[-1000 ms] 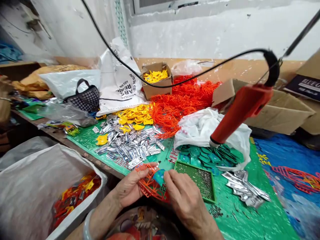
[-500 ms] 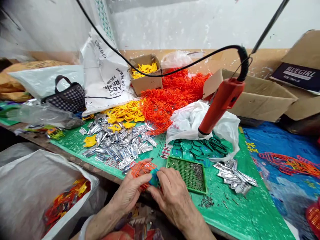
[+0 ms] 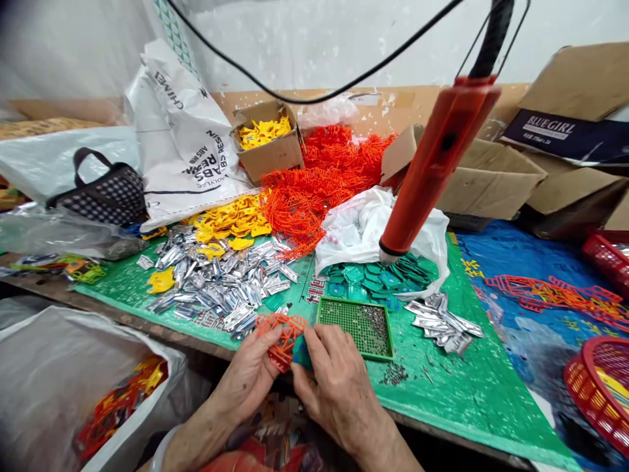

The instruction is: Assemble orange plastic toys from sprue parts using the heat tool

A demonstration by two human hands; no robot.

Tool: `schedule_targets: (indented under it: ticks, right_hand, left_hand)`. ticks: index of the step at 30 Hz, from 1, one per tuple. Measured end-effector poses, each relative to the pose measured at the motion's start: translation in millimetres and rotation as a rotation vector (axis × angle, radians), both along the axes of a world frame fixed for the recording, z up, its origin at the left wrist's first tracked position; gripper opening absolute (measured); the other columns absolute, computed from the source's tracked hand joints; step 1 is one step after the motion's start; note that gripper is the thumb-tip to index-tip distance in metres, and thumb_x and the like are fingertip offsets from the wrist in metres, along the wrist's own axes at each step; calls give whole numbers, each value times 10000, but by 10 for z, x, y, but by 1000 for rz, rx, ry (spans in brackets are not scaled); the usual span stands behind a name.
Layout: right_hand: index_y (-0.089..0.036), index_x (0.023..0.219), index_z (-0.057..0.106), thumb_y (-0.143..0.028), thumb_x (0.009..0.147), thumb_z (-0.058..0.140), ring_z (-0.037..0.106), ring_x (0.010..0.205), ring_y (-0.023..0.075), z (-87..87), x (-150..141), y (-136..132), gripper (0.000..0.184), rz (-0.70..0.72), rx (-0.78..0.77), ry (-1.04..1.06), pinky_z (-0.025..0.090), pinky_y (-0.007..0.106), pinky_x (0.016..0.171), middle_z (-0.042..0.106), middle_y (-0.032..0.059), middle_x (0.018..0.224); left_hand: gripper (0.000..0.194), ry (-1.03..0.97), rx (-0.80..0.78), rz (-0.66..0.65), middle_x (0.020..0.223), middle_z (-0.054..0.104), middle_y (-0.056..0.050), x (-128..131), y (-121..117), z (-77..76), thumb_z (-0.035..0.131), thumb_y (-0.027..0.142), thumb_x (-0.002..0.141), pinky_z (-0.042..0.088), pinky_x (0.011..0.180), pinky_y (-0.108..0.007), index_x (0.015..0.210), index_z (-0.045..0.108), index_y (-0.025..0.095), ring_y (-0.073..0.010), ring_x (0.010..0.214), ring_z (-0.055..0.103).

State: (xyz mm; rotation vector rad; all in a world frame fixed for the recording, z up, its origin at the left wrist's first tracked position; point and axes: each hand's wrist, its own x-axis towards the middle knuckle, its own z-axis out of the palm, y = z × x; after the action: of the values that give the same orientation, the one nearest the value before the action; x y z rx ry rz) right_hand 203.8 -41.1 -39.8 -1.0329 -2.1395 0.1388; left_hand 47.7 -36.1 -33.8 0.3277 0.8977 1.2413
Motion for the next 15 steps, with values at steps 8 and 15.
schedule_targets:
  ticks: [8, 15]
  right_hand:
    - [-140, 1178, 572, -230, 864, 605, 571, 906, 277, 167, -143, 52, 329, -66, -41, -151, 524, 442, 728, 652, 134, 1020]
    - [-131, 1240, 543, -207, 899, 567, 551, 975, 273, 114, -189, 103, 350, 16, -70, -103, 534, 453, 789, 635, 147, 1086]
  left_hand:
    - [261, 9, 67, -15, 922, 778, -39, -30, -18, -22, 830, 325, 723, 547, 754, -278, 931, 750, 191, -204, 833, 711]
    - [262, -22, 22, 32, 873, 772, -14, -64, -11, -27, 860, 306, 690, 544, 741, -252, 894, 743, 189, -172, 794, 704]
